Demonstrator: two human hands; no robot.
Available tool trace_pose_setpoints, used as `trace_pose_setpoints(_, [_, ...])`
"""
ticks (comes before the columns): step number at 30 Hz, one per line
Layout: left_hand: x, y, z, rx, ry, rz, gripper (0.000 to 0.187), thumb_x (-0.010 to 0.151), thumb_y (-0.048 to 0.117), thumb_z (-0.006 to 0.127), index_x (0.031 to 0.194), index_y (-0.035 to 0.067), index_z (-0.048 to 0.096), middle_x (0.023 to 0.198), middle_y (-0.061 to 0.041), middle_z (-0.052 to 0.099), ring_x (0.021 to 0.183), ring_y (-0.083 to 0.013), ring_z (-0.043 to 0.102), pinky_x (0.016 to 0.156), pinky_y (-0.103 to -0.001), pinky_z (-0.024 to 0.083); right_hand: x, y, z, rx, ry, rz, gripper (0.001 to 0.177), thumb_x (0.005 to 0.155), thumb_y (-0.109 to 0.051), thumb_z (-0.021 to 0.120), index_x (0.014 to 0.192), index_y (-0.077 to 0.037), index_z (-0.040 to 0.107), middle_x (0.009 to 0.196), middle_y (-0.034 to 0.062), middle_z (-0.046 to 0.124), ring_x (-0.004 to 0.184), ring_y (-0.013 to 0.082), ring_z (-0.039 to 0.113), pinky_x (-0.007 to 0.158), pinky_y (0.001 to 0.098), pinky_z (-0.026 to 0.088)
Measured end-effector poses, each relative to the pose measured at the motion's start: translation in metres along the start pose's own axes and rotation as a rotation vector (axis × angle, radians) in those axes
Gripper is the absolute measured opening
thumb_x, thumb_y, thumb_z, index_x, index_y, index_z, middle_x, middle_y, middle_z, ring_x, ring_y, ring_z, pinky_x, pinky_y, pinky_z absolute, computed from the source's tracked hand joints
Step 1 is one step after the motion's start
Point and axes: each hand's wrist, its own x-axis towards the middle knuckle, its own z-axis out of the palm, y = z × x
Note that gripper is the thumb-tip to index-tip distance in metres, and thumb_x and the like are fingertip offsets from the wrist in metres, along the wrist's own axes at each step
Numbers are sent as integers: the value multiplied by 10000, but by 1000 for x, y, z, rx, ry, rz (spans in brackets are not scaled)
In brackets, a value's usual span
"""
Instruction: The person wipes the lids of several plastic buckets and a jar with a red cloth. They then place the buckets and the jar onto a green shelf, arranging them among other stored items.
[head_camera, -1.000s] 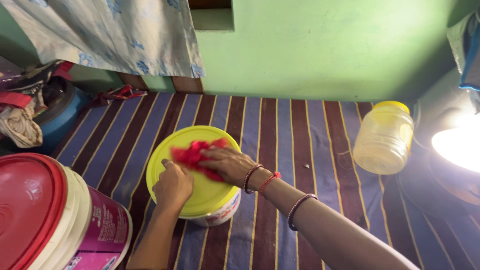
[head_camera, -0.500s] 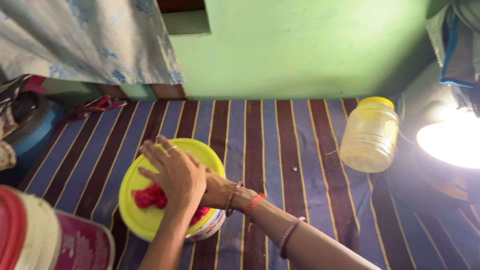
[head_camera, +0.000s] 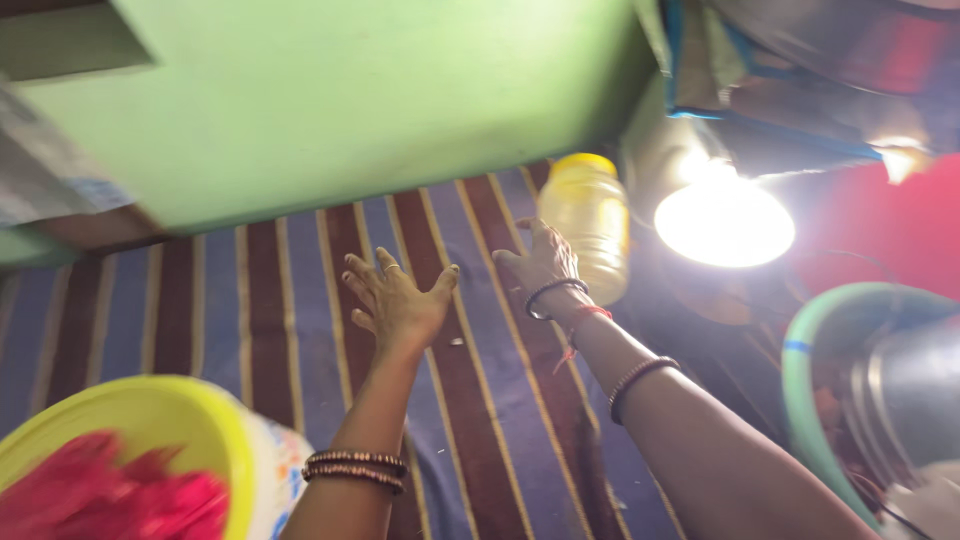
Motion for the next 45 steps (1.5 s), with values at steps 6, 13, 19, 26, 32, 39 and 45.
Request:
trace_pose_setpoints(6, [35,34,80,-89,-232,-179,1334,656,816,700,1644,163,86,1689,-211,-163,1565,-392,-164,1227,-677,99,31,52,-21,-223,-55,363,1299,599,-603,859,1620,-107,227,1622,238,303,1525,443,254,1236,512,275])
trace_pose_setpoints(13, [61,52,139,-272,-428,-201,1339,685,905,563,1651,148,26,1670,-248,-231,1553,-426,-217,1226,-686,100,60,83,-12,-236,-83,425,1525,536,-764,836,1638,-93,22,1665,308,-6,1559,469,-20,1237,548,180])
trace_pose_setpoints(19, [80,63,155,-338,-518,-202,1333,688,926,467,1645,155,-50,1664,-232,-261,1552,-404,-235,1205,-721,138,82,96,1,-154,-142,535,1556,532,-810,799,1646,-146,-61,1678,292,-48,1558,481,-64,1231,589,172])
trace_pose_setpoints(26, [89,63,169,-480,-645,-149,1327,694,929,389,1626,121,-100,1682,-191,-213,1562,-389,-175,1215,-684,115,90,101,11,-172,-3,527,1505,567,-754,785,1665,-96,-6,1649,218,221,1536,425,286,1187,603,328])
trace_pose_setpoints(32, [92,52,172,-615,-708,-65,1335,719,921,417,1618,62,-70,1704,-191,-89,1580,-387,-71,1241,-619,101,109,97,7,-68,-139,675,1211,742,-904,668,1508,15,484,1463,367,459,1285,444,581,1014,440,516])
trace_pose_setpoints(39, [95,11,160,-590,-698,-248,1386,649,966,413,1634,60,52,1684,-205,194,1519,-427,302,1209,-650,236,80,100,8,228,-98,615,1020,671,-688,746,1379,11,522,1339,261,653,1206,336,688,981,422,556])
trace_pose_setpoints(45, [46,-89,155,-736,-700,-558,1279,639,992,373,1653,221,248,1519,-347,413,1395,-512,484,1145,-734,266,42,71,35,73,-382,450,1078,604,-696,845,1412,-36,575,1349,229,626,1240,334,611,1030,424,496])
